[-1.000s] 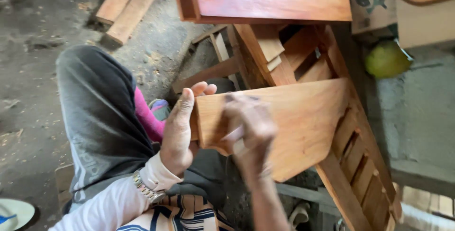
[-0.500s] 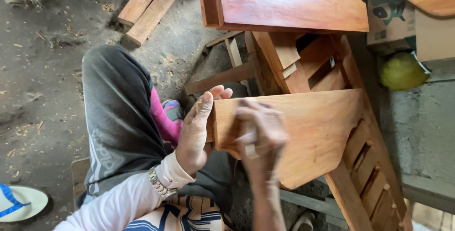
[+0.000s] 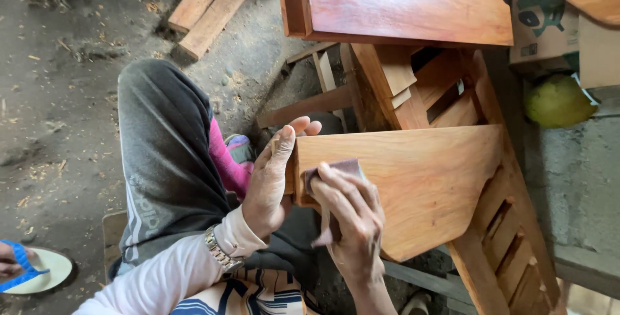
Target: Sanding a wooden furniture component using sandpaper
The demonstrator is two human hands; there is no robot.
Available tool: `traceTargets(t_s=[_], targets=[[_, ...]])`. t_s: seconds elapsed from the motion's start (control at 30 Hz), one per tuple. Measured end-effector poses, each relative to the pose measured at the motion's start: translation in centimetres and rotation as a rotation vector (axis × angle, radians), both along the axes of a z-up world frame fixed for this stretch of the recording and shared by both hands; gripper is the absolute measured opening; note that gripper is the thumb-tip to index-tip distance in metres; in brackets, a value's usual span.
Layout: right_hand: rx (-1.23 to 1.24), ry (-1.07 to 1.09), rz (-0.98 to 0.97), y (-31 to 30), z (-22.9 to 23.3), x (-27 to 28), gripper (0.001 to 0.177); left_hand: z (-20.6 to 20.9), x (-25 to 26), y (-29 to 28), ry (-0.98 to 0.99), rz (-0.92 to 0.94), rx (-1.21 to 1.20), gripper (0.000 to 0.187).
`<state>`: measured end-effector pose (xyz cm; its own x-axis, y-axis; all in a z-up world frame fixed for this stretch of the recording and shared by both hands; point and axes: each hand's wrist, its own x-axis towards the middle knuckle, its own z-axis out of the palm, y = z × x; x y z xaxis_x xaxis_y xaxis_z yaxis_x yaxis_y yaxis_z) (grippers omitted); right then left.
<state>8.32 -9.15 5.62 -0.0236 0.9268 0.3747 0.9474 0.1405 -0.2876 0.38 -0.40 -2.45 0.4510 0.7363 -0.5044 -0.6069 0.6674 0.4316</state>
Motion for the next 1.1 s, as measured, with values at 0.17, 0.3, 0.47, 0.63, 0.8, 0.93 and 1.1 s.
traceTargets(t_s=[0.17, 0.3, 0.47, 0.63, 0.8, 0.93, 1.1], targets=[[0.039, 0.039, 0.005, 2.4, -0.9, 0.2, 0.026, 0.1, -0.1, 0.0, -0.145, 0.016, -0.049, 0.043], [-0.018, 0.047, 0.058, -0.2, -0.3, 0.6, 0.034, -0.2, 0.2, 0.1, -0.116, 0.004, -0.052, 0.042], [0.069, -0.049, 0.049, -1.7, -0.5, 0.5, 0.030, 0.7, -0.1, 0.4, -0.022, -0.018, -0.051, 0.046], [0.116, -0.025, 0.057, 2.3, -0.6, 0.4, 0.019, 0.1, 0.3, 0.2, -0.088, 0.023, -0.064, 0.048], [0.182, 0.048, 0.002, 2.2, 0.0, -0.1, 0.015, 0.2, 0.3, 0.2, -0.092, 0.048, -0.057, 0.046], [0.018, 0.063, 0.082, -1.4, -0.9, 0.9, 0.034, 0.7, 0.0, 0.5, -0.008, -0.004, -0.058, 0.046], [0.041, 0.045, 0.103, -1.8, -0.8, 1.7, 0.036, 0.7, 0.0, 0.6, 0.030, -0.023, -0.025, 0.046]])
